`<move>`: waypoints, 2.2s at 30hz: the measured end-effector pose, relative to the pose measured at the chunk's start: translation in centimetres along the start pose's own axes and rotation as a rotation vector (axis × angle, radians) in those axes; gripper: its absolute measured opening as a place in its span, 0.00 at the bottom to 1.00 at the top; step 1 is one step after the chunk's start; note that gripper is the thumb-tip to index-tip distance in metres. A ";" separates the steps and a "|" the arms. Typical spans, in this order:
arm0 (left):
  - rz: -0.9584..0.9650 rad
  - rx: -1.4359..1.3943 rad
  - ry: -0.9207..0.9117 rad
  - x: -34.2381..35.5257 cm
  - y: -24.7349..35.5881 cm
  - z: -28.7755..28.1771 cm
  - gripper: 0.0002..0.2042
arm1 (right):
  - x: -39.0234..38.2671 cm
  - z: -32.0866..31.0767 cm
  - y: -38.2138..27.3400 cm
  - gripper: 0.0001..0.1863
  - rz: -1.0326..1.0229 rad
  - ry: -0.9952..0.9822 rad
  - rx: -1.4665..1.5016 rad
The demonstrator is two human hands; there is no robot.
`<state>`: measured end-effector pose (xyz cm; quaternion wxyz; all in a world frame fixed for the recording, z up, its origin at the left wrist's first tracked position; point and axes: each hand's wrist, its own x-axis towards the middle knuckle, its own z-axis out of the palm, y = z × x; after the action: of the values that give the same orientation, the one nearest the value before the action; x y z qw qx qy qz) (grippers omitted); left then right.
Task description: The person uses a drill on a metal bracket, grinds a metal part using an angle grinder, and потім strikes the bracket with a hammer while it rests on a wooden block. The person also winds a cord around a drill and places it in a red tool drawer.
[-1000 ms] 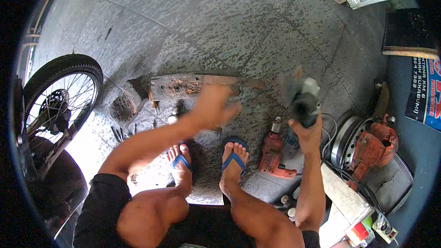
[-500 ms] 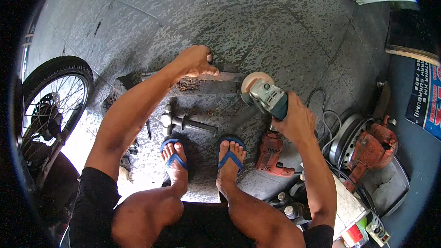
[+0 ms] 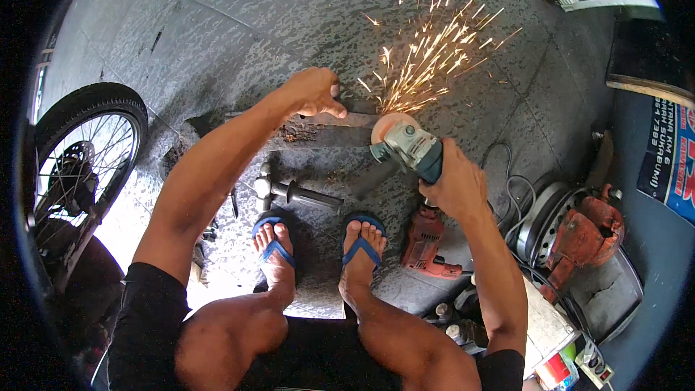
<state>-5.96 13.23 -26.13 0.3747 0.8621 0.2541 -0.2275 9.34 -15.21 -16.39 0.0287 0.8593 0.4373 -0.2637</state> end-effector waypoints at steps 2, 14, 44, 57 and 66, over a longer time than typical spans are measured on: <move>-0.003 -0.003 -0.010 0.0 0.0 0.0 0.28 | 0.1 0.0 0.0 0.40 -0.016 0.003 -0.004; 0.027 0.029 -0.008 0.6 -0.6 0.5 0.23 | -0.6 0.8 0.0 0.41 0.036 -0.028 0.050; 0.382 0.046 0.092 -0.8 1.2 1.5 0.17 | -1.5 1.6 -1.3 0.39 0.078 0.022 0.091; 0.466 -0.017 0.213 -1.1 -0.2 3.0 0.12 | -1.3 1.8 -1.9 0.39 0.107 0.010 0.102; 0.489 -0.040 0.200 -1.0 -0.1 3.0 0.14 | -1.2 2.0 -1.9 0.39 0.121 0.005 0.096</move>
<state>-7.37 10.70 -27.43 0.4085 0.9086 0.0782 -0.0389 6.48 -15.48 -17.14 0.0022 0.8852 0.3716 -0.2800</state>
